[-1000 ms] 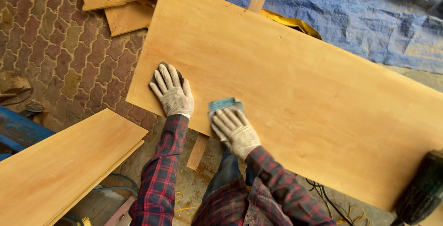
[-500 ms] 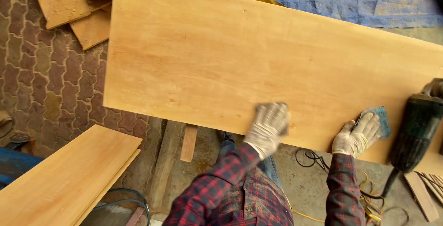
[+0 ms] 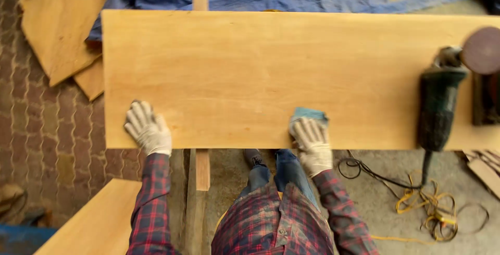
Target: The person sands a large wooden board laid across sawhorses in a workshop. They first rub the surface by hand with a sanding block, then use a green electric orbital sander, moving it steadily along the board and repositioning the sandpaper dust bag while sanding different sections of the surface.
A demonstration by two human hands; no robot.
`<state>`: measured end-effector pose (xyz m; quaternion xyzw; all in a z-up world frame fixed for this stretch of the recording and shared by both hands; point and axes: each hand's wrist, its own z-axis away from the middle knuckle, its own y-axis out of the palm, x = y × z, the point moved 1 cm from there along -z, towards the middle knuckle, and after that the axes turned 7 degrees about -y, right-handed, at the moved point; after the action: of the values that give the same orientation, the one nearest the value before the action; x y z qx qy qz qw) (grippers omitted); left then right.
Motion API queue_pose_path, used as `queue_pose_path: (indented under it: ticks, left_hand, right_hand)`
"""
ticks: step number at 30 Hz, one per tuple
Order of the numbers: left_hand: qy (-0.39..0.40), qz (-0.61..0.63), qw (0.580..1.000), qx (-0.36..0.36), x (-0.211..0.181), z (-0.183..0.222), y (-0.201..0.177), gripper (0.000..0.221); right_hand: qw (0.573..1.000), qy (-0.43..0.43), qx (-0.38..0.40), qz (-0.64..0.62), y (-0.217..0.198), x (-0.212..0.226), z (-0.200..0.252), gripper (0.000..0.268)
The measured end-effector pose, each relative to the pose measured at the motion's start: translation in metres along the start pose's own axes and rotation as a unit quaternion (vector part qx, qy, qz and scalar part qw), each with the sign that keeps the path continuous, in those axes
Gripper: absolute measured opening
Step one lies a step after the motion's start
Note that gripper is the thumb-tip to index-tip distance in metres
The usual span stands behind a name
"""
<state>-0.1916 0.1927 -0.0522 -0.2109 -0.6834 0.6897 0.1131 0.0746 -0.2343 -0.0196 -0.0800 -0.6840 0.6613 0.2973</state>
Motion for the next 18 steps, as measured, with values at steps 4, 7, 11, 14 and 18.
queue_pose_path:
  ticks: [4,7,11,14,18]
  left_hand:
    - [-0.008,0.001,1.000,0.014,-0.095,0.056,-0.001,0.059]
    - [0.176,0.096,0.979,0.044,-0.201,0.139,0.008,0.061]
    - [0.214,0.407,0.840,0.288,-0.317,0.236,0.006,0.056]
    - [-0.028,0.638,0.631,0.440,-0.372,0.250,-0.028,0.055]
    - [-0.232,0.740,0.279,0.566,-0.435,0.260,-0.060,0.041]
  right_hand:
    - [0.953,0.238,-0.186,0.004,-0.013,-0.112,0.074,0.047]
    - [0.911,0.321,-0.259,-0.002,-0.014,-0.089,0.077,0.045]
    - [0.892,0.152,-0.237,-0.354,-0.068,-0.008,0.057,0.036]
    - [0.904,0.105,-0.229,-0.347,-0.097,-0.010,0.065,0.037]
    - [0.959,0.016,-0.227,-0.166,-0.141,-0.050,0.076,0.056]
